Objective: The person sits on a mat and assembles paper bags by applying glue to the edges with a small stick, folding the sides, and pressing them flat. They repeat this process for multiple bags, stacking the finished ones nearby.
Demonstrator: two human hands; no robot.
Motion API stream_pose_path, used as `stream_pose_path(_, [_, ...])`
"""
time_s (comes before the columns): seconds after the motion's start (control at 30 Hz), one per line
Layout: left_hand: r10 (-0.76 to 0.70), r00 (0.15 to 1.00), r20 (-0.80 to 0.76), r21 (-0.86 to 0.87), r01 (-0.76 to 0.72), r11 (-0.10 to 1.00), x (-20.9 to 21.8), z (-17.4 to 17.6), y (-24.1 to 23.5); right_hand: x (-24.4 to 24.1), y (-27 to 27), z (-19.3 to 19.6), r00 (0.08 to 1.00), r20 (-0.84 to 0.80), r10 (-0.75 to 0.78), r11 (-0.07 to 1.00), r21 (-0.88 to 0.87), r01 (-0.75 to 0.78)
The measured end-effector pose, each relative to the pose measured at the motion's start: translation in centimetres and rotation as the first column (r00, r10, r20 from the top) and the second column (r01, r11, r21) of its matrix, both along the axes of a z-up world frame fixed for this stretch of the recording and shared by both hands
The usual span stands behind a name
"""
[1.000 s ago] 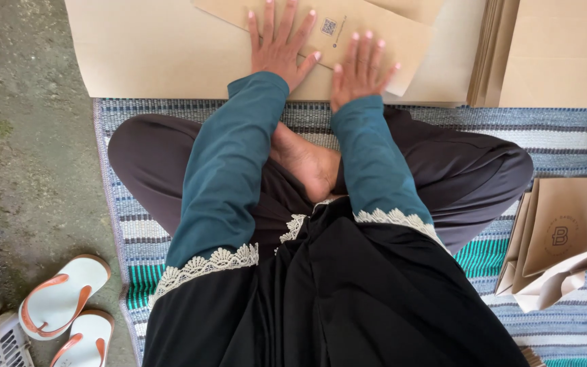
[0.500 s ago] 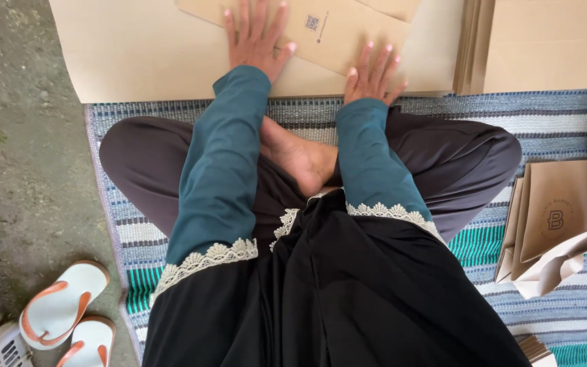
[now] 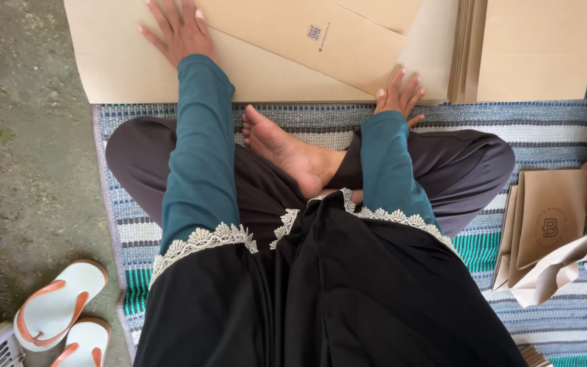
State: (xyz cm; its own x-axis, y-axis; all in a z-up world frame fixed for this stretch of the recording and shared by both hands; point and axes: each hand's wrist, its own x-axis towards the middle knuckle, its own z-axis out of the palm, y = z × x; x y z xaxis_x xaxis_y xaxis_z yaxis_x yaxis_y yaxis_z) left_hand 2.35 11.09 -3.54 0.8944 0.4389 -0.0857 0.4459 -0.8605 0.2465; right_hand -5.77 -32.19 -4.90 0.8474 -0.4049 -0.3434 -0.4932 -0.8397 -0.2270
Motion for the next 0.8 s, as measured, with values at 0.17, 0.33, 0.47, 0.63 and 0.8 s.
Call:
stream_pose_path(0.17, [0.033, 0.998, -0.048, 0.093, -0.029, 0.995, 0.7, -0.8, 0.0, -0.7, 2.3, 0.6, 0.992, 0.04, 0.117, 0.966, -0.238, -0.104])
stream_pose_path(0.33, [0.21, 0.969, 0.13, 0.144, -0.228, 0.963, 1.0, -3.4, -2.9, -2.6, 5.1, 0.5, 0.875, 0.023, 0.484, 0.821, -0.358, -0.445])
stream_pose_path(0.47, [-0.063, 0.997, 0.038, 0.178, 0.055, 0.983, -1.1, -2.5, -8.6, -3.5, 7.3, 0.6, 0.657, 0.099, 0.747, 0.611, -0.493, -0.62])
stream_pose_path(0.63, [-0.189, 0.982, -0.008, 0.097, 0.189, 0.977, -1.9, -3.2, -8.8, -1.3, 9.4, 4.0, 0.579, 0.022, 0.815, 0.578, 0.038, -0.815])
stream_pose_path(0.8, [-0.371, 0.928, -0.037, 0.009, 0.372, 0.928, -0.4, -2.0, -6.5, 2.2, 9.3, 3.0, 0.247, 0.202, 0.948, 0.298, -0.285, -0.911])
